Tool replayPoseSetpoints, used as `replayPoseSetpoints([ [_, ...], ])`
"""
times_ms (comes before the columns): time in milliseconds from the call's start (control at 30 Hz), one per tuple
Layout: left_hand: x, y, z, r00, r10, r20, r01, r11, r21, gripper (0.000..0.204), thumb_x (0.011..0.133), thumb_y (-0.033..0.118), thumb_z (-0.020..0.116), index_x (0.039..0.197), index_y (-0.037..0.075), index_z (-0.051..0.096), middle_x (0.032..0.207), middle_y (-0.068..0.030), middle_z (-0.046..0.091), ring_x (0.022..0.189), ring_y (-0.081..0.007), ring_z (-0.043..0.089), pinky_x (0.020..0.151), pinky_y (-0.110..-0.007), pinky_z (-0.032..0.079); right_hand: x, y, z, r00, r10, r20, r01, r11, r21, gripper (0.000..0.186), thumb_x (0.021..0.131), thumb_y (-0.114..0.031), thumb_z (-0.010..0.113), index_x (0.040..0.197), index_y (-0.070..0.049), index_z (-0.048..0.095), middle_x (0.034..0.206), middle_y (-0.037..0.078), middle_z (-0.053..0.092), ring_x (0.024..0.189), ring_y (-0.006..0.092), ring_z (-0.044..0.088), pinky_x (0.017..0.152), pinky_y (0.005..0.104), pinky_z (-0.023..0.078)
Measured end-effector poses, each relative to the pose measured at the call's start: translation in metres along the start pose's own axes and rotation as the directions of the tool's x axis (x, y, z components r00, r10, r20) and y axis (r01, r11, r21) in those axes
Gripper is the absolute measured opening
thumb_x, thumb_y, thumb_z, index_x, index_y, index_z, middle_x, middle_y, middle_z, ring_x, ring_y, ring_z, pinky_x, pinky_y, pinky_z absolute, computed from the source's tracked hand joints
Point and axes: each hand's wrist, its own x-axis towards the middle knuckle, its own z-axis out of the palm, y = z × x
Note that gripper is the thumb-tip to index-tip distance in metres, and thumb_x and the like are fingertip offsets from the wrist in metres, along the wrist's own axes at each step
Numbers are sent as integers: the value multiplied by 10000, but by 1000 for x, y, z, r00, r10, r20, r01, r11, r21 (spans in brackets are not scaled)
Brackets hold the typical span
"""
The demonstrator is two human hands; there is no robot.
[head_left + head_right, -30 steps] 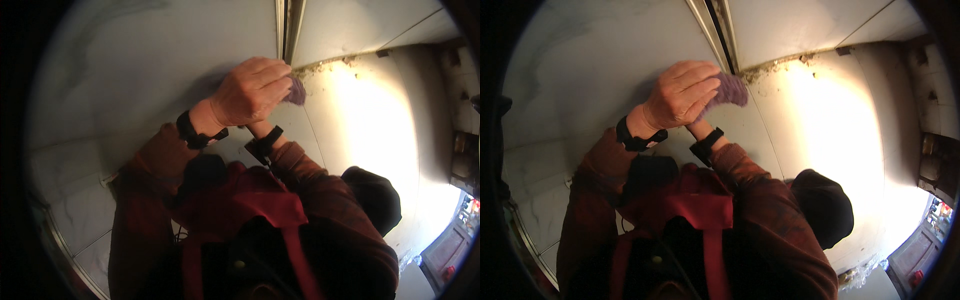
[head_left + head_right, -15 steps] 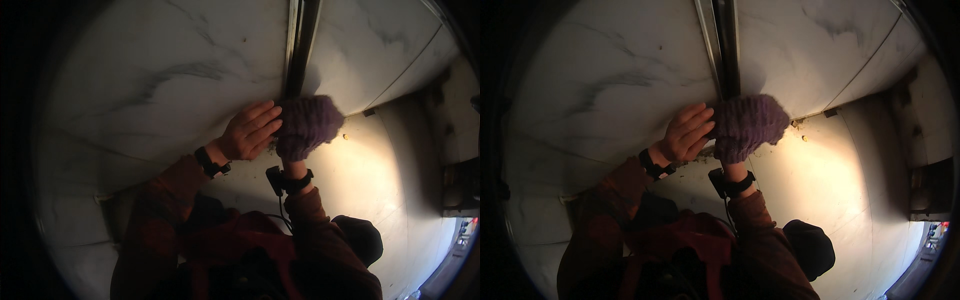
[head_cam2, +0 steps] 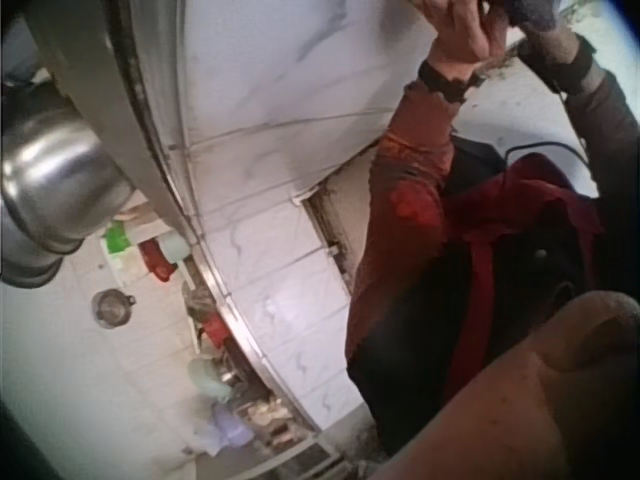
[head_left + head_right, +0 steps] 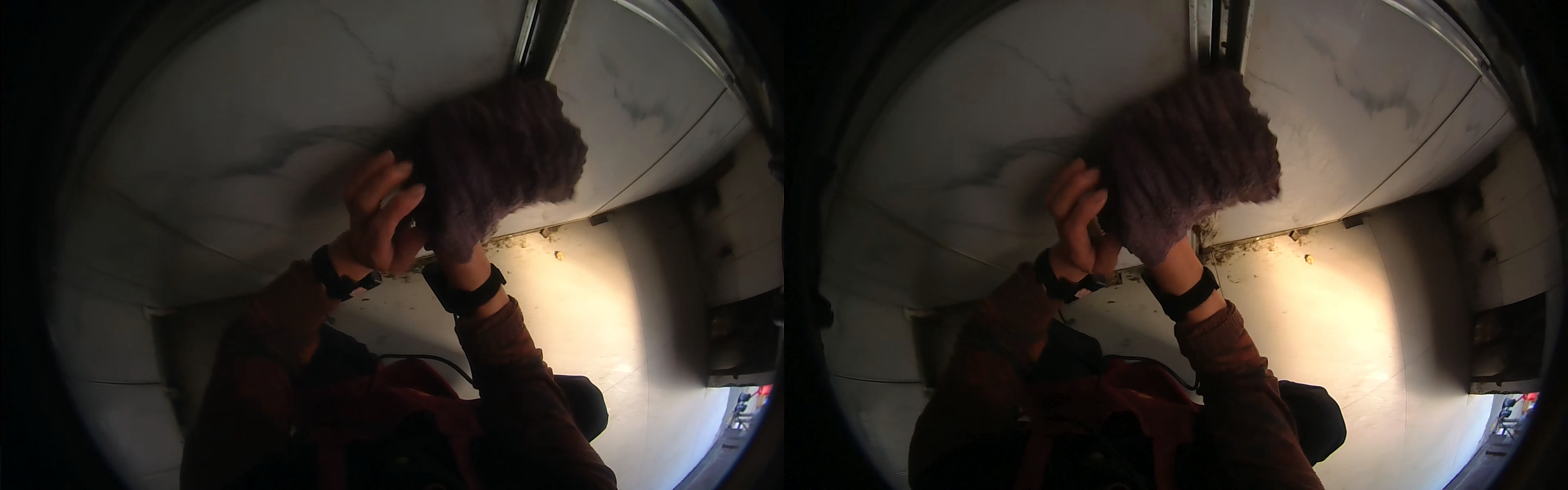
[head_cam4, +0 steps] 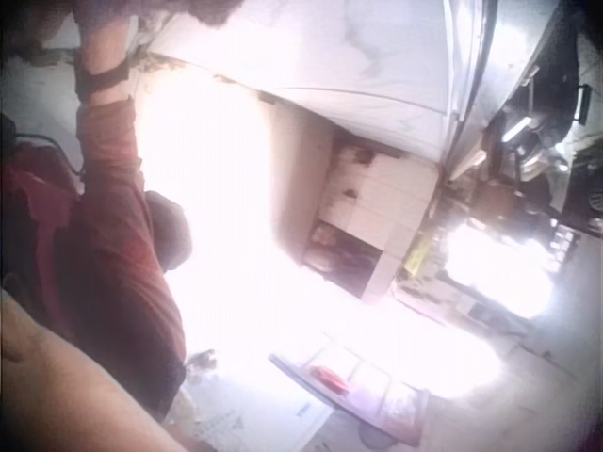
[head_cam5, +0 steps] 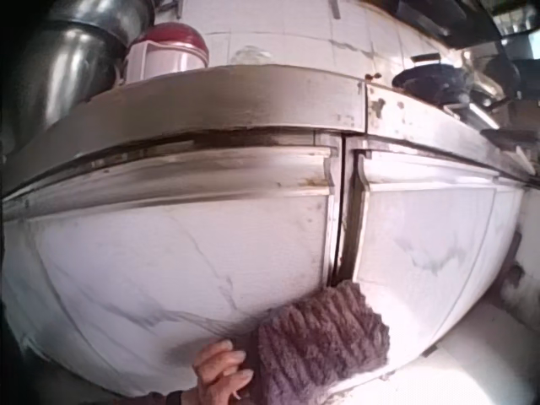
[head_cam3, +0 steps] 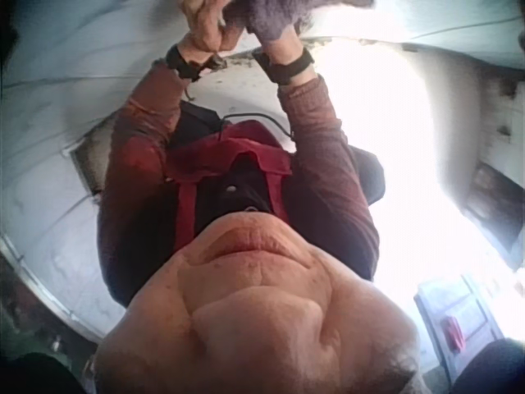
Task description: The person wipes a white tiled wall and countertop using a cloth. They repeatedly rub the surface with one hand while the other hand rests on the wall for support.
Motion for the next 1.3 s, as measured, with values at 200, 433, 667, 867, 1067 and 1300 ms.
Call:
replayPoseSetpoints([
  [200,10,-10,-1,980,61,-188,-46,996,81,412,934,335,484,1203,24,514,1273,-213,497,1204,-362,454,1011,-479,352,-6,-1,-19,999,7,52,-5,999,-41,327,823,-216,597,1087,-26,574,1077,120,574,1046,278,514,915,376,374],
  [433,4,-7,-4,981,51,-188,-37,996,75,464,980,423,370,1201,40,511,1244,-207,530,1193,-356,471,1015,-484,336,-22,0,-22,994,34,99,-25,995,-93,353,828,-223,604,1115,-22,562,1101,120,569,1067,277,508,934,374,370],
  [667,5,-8,1,973,78,-218,-58,994,98,486,998,441,299,1191,51,514,1218,-207,553,1193,-357,483,1053,-492,305,-21,8,-33,991,46,123,-30,991,-130,380,833,-230,612,1144,-19,551,1126,121,565,1089,276,502,952,372,365],
  [867,5,-14,5,972,69,-224,-48,994,98,489,999,445,283,1186,57,517,1215,-204,558,1190,-355,487,1064,-491,293,-21,11,-33,989,60,133,-39,988,-150,404,837,-236,618,1168,-17,541,1147,121,561,1108,275,497,968,371,362],
  [1067,7,-17,7,975,76,-210,-56,993,102,477,997,433,284,1185,64,521,1221,-196,560,1203,-349,477,1075,-491,275,-14,12,-37,989,71,133,-49,985,-165,428,841,-241,624,1192,-14,531,1168,121,557,1126,274,492,984,369,358],
  [1300,13,-15,12,979,60,-196,-42,995,94,483,995,440,283,1185,64,520,1218,-196,562,1200,-347,480,1078,-494,269,-11,11,-38,989,74,127,-50,982,-180,457,846,-248,632,1220,-11,519,1193,122,553,1148,273,486,1003,367,353],
])
